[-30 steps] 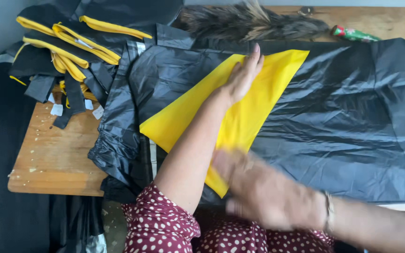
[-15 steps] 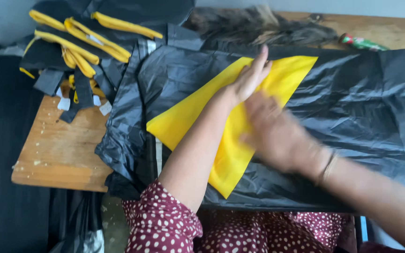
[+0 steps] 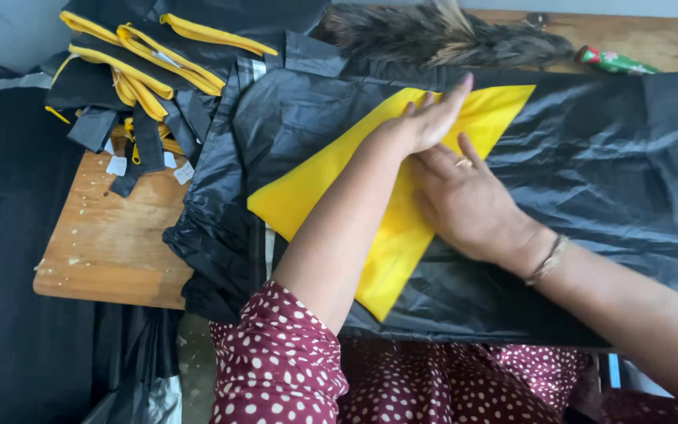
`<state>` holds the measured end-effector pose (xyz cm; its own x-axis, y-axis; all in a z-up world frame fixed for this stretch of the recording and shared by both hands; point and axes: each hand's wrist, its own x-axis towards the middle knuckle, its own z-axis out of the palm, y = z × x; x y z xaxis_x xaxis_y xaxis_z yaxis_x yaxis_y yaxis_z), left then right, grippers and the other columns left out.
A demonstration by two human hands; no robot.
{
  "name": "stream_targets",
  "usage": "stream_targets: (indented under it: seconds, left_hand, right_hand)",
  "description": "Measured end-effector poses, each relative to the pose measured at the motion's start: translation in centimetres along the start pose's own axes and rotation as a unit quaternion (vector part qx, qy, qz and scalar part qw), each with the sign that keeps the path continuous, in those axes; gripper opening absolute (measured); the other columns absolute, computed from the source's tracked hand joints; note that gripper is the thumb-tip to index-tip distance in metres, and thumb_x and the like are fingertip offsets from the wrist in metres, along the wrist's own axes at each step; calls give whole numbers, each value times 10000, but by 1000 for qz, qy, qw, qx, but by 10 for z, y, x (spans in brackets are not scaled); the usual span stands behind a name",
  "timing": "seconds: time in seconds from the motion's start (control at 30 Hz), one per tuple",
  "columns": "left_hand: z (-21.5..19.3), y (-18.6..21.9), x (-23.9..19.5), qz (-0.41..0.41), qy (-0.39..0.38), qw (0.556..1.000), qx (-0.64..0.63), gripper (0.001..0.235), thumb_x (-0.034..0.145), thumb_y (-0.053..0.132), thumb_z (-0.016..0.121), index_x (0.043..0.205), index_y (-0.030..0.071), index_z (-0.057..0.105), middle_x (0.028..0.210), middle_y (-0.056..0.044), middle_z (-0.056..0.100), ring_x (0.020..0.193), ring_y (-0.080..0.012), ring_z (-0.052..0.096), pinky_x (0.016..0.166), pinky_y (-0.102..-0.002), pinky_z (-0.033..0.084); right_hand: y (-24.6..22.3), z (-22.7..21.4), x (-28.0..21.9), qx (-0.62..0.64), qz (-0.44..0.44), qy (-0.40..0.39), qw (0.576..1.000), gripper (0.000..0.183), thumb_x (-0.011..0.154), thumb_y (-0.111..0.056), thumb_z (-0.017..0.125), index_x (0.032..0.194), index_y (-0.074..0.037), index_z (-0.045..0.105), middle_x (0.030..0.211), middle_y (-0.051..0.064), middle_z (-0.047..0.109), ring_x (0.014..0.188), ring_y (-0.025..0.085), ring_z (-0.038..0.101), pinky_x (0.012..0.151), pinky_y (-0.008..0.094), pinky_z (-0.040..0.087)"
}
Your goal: The person folds a yellow garment inside a black plastic shipping bag on a wooden table. They smooth the fabric, fold the bag edges over the garment, and press the folds flat to create a compact package.
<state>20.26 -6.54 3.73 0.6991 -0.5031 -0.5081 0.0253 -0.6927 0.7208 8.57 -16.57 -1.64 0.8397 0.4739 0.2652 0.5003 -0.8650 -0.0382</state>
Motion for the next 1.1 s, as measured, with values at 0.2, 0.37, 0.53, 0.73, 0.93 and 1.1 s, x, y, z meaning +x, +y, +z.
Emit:
stream_targets:
  seconds: [0.2,0.37,0.53,0.73,0.93,1.1]
  left_hand:
    - [-9,15,-9,-17,-37,999,1,1207,587,775,9,1658,258,215,1733,-122,100,1593,-318,110,1248,-551,50]
    - [-6,21,-9,-38,-56,998,14,1121,601,754,-10,1653,382,104,1748,-34,-135,1596,-321,-130,1230,-630,-85]
    - [0,-5,10,-27,-27,999,2,1211,576,786,34,1668,264,82,1751,11,-109,1601,-256,-148,1241,-560,-135]
    - [-1,-31,13,135,-106,955,-243,1225,562,867,122,1623,291,-82,1730,-56,104,1605,-231,55,1236,-510,-82]
    - [28,-58,53,242,74,957,140,751,1062,502,-22,1658,64,104,1714,-293,26,1603,-442,31,1296,-537,14]
    - [41,-42,23,179,96,925,320,939,983,644,-75,1648,27,164,1725,-219,-17,1603,-360,-69,1296,-496,-84]
  right_hand:
    - [-48,29,-4,-24,-5,-38,999,852,977,-540,489,1543,79,339,1564,384,326,1486,529,277,1237,585,204]
    - [-114,-29,-8,289,-211,-64,932,332,972,-195,465,1186,-38,665,1246,164,692,1162,366,601,1122,475,381]
    - [-102,-68,-25,404,-200,-106,886,405,1090,-291,447,803,-25,554,731,161,620,735,402,576,849,548,508]
    - [8,-36,-14,93,71,68,991,280,966,-152,576,1208,-42,664,1077,181,727,814,428,670,749,513,524]
    - [54,12,-5,47,101,-102,989,671,1085,-525,339,1594,-89,370,1651,254,303,1552,417,215,1274,522,162]
    - [205,80,-54,-419,14,209,884,571,1119,-515,568,1395,-37,714,1337,174,712,1217,350,695,1019,464,541]
